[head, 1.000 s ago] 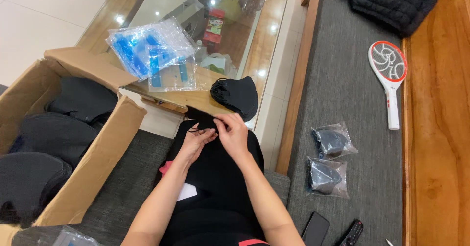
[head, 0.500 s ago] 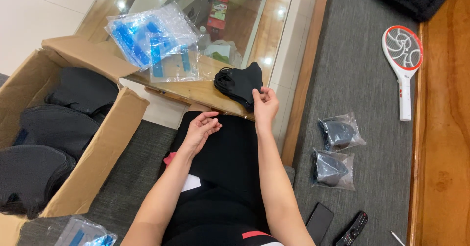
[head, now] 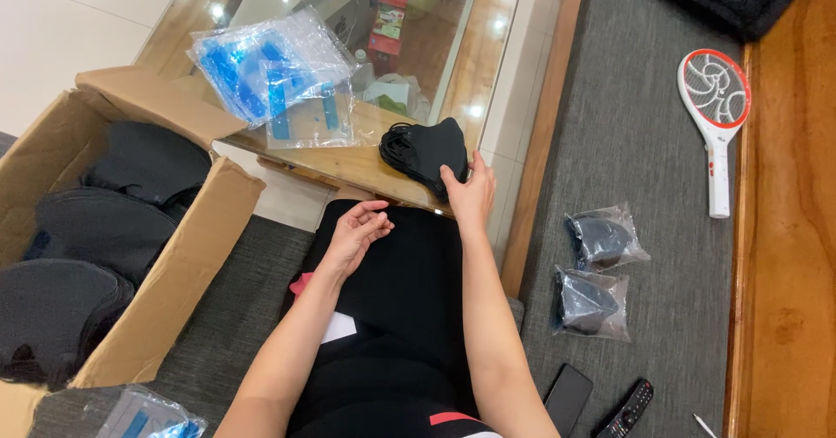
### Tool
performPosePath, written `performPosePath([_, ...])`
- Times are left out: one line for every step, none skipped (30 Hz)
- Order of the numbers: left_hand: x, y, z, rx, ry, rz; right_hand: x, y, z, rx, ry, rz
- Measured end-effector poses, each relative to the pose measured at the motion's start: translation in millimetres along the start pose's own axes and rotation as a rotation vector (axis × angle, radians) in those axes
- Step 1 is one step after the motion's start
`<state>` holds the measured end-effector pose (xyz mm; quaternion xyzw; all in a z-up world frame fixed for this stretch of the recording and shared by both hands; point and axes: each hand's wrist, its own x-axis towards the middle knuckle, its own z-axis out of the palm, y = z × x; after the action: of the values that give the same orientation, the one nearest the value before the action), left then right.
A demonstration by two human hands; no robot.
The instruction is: Packaging black face masks into individual plastic bags from a cardboard box.
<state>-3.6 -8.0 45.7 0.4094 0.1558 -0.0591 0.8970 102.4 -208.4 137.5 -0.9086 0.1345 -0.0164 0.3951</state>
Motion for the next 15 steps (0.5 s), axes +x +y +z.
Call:
performPosePath([-2.4,1.1,1.5,-0.001,-0.001,0.003,2.8,-2.6,-3.7,0.0,0.001,-0.003])
performPosePath([-3.8,2.8,3.7,0.015,0.01,0.003,6.7,-6.1,-7.8,-0.034,-0.063,0.068])
performPosePath([-5.6,4.5,6.0,0.031,0.02,0.003,10.3,-9.6,-12.2,-0.069,-0.126,0.139])
performPosePath([-6.3,5.2,7.3,0.029,0.017,0.01,20.3,4.9,-5.0,-0.068,-0.123,0.132])
performPosePath([-7.1,5.8,8.8,0.059,0.03,0.014,30.5,19.3,2.1,-0.027,-0.129,0.146])
performPosePath([-7.3,6.5,11.0,0.087,0.043,0.02,41.9,33.1,8.6,0.014,-0.135,0.157])
performPosePath([-7.4,9.4,14.1,0.085,0.04,0.028,41.4,37.3,14.3,0.015,-0.132,0.148])
performPosePath([-7.2,12.4,16.9,0.215,0.038,0.058,41.0,41.8,20.2,0.095,-0.131,0.16])
performPosePath([-6.6,15.3,19.7,0.346,0.037,0.089,41.1,46.4,26.2,0.175,-0.131,0.172])
performPosePath([-5.6,25.1,28.3,0.345,0.035,0.094,34.4,43.2,24.9,0.176,-0.128,0.167])
performPosePath([-4.5,34.8,36.7,0.508,0.034,0.16,27.9,40.2,23.8,0.275,-0.119,0.151])
performPosePath([-4.8,44.6,44.1,0.672,0.037,0.225,20.3,37.3,23.8,0.374,-0.114,0.136])
performPosePath([-5.2,60.3,58.3,0.671,0.039,0.23,8.8,24.6,14.0,0.375,-0.115,0.131])
performPosePath([-6.4,75.3,71.9,0.884,0.046,0.446,-3.8,13.0,4.3,0.459,-0.117,0.087])
performPosePath([-7.3,90.3,85.6,1.093,0.054,0.667,-16.1,1.6,-5.4,0.543,-0.119,0.043])
